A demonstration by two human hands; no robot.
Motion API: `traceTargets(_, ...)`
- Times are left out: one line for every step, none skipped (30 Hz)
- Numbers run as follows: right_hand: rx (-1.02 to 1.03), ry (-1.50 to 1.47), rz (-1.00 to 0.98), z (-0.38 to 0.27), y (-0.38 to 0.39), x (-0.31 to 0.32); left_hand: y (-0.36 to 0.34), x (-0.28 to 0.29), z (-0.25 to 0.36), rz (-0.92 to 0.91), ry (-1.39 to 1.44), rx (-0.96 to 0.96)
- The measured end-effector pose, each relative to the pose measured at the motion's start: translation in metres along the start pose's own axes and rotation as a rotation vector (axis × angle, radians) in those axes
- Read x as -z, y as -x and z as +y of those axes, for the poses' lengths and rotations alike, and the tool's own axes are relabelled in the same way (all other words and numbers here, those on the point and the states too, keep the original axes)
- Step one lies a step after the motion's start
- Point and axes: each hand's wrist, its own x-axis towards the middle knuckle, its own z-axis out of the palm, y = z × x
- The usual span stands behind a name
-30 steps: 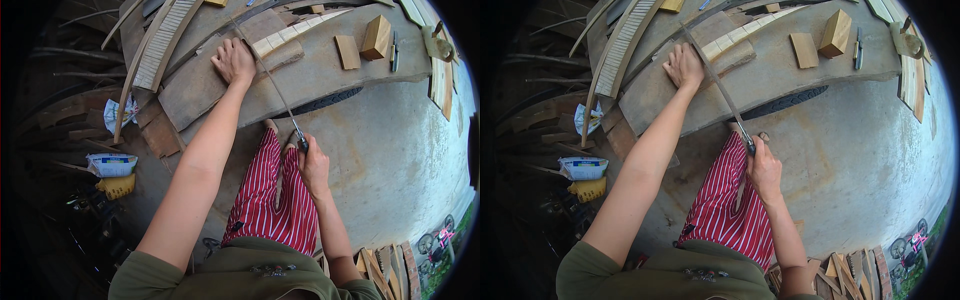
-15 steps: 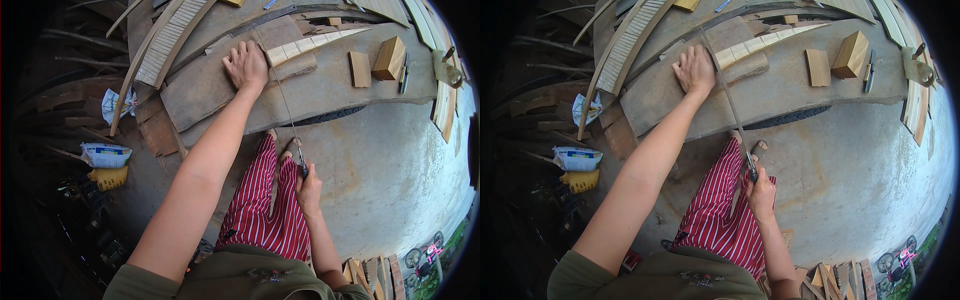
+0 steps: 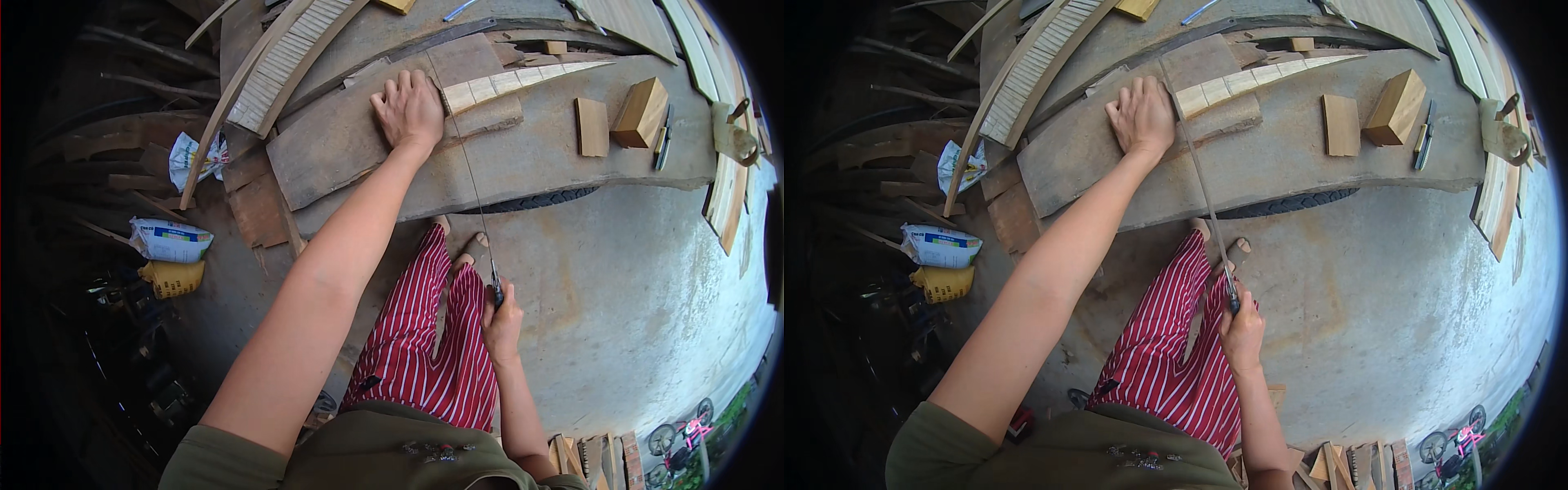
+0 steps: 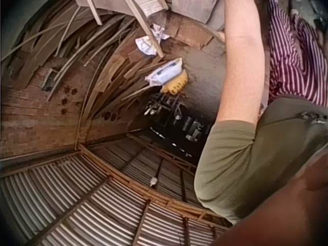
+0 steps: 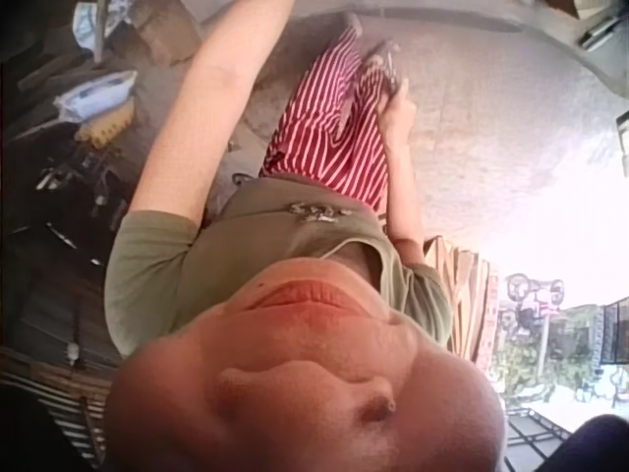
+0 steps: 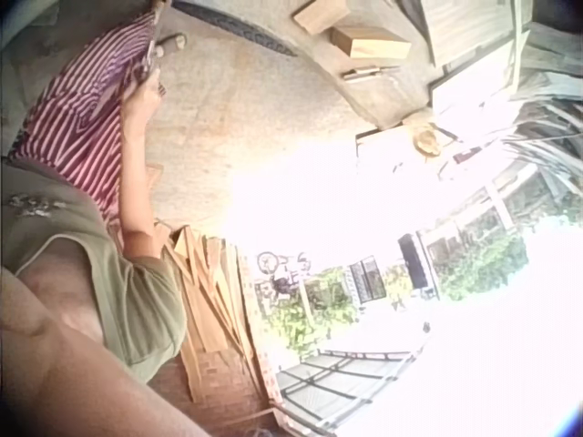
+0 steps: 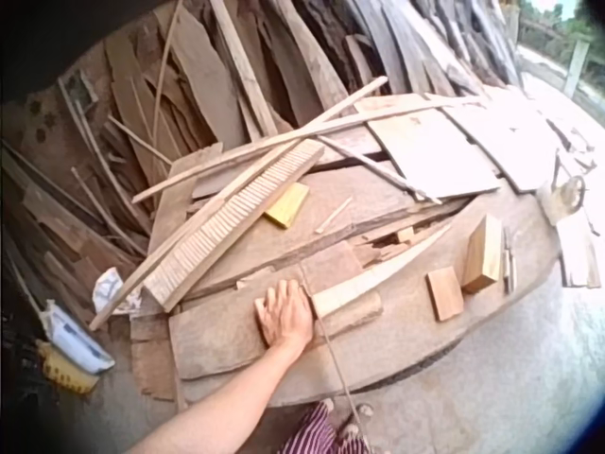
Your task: Applying finish to wooden planks, sawing a piece of wood, and sanding a wooden component.
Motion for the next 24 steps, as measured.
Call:
traceTargets(-0.043, 0.014, 0.01, -0.003, 0.0, 0.001, 0.0, 0.0, -0.001, -0.003, -0.013, -0.009)
traceTargets(-0.008, 0.015, -0.005, -0.005, -0.01, -0.002, -0.001, 0.0, -0.003, 0.005, -0.011, -0.008)
traceTargets(-0.005, 0.021, -0.029, -0.006, -0.029, -0.01, -0.001, 0.0, -0.003, 0.014, 0.001, -0.016)
traceTargets(-0.003, 0.028, -0.057, -0.008, -0.051, -0.02, 0.0, -0.001, -0.003, 0.003, 0.015, -0.019)
traceTargets(0.024, 0.011, -0.039, -0.01, -0.077, -0.032, 0.0, -0.001, -0.004, 0.026, 0.014, -0.014)
traceTargets(0.115, -0.039, 0.003, -0.012, -0.095, -0.04, -0.001, -0.001, -0.004, 0.031, 0.003, -0.021)
traceTargets(0.048, -0.004, -0.023, -0.011, -0.093, -0.04, 0.0, 0.0, -0.004, -0.001, -0.009, -0.016)
traceTargets(0.081, -0.016, 0.004, -0.009, -0.089, -0.039, 0.001, 0.0, -0.004, 0.028, -0.003, -0.028)
traceTargets(0.162, -0.044, 0.049, -0.006, -0.085, -0.038, 0.001, 0.0, -0.003, 0.019, -0.005, -0.022)
traceTargets(0.102, -0.045, 0.023, -0.003, -0.067, -0.032, 0.001, 0.001, -0.003, 0.006, -0.007, -0.015)
traceTargets(0.096, -0.062, 0.022, 0.0, -0.04, -0.022, 0.0, 0.001, -0.002, 0.01, -0.002, -0.011)
traceTargets(0.044, -0.028, 0.0, 0.001, -0.014, -0.014, 0.001, 0.001, -0.001, 0.004, 0.008, -0.007)
traceTargets(-0.004, 0.005, 0.001, 0.002, 0.0, -0.008, 0.0, 0.001, -0.001, 0.014, 0.015, -0.007)
traceTargets(0.015, 0.003, -0.021, 0.003, 0.002, -0.007, 0.0, 0.002, -0.001, 0.006, 0.013, 0.008)
traceTargets(-0.007, -0.01, -0.032, 0.001, 0.0, -0.007, 0.0, 0.002, -0.001, 0.001, 0.014, 0.006)
traceTargets(-0.034, -0.019, -0.021, -0.003, -0.007, -0.007, 0.0, 0.001, -0.002, -0.002, 0.019, 0.002)
traceTargets(0.045, -0.059, -0.002, -0.007, -0.027, -0.014, 0.0, 0.001, -0.002, 0.011, 0.018, -0.009)
traceTargets(0.038, -0.032, -0.022, -0.011, -0.056, -0.024, 0.0, 0.001, -0.003, 0.017, 0.023, -0.003)
traceTargets(0.09, -0.022, -0.006, -0.017, -0.081, -0.033, 0.0, 0.0, -0.003, 0.023, 0.008, -0.008)
traceTargets(0.049, -0.012, -0.024, -0.021, -0.095, -0.037, 0.0, 0.0, -0.004, -0.002, -0.012, -0.009)
traceTargets(0.059, 0.002, -0.016, -0.021, -0.104, -0.041, 0.001, 0.001, -0.004, 0.026, -0.01, -0.021)
traceTargets(0.143, -0.012, 0.018, -0.021, -0.107, -0.042, 0.0, 0.001, -0.004, 0.018, -0.005, -0.015)
traceTargets(0.129, 0.022, 0.018, -0.018, -0.094, -0.036, 0.0, 0.0, -0.004, -0.006, 0.002, 0.002)
traceTargets(0.029, 0.0, -0.039, -0.012, -0.073, -0.028, 0.0, 0.0, -0.003, 0.007, 0.005, -0.001)
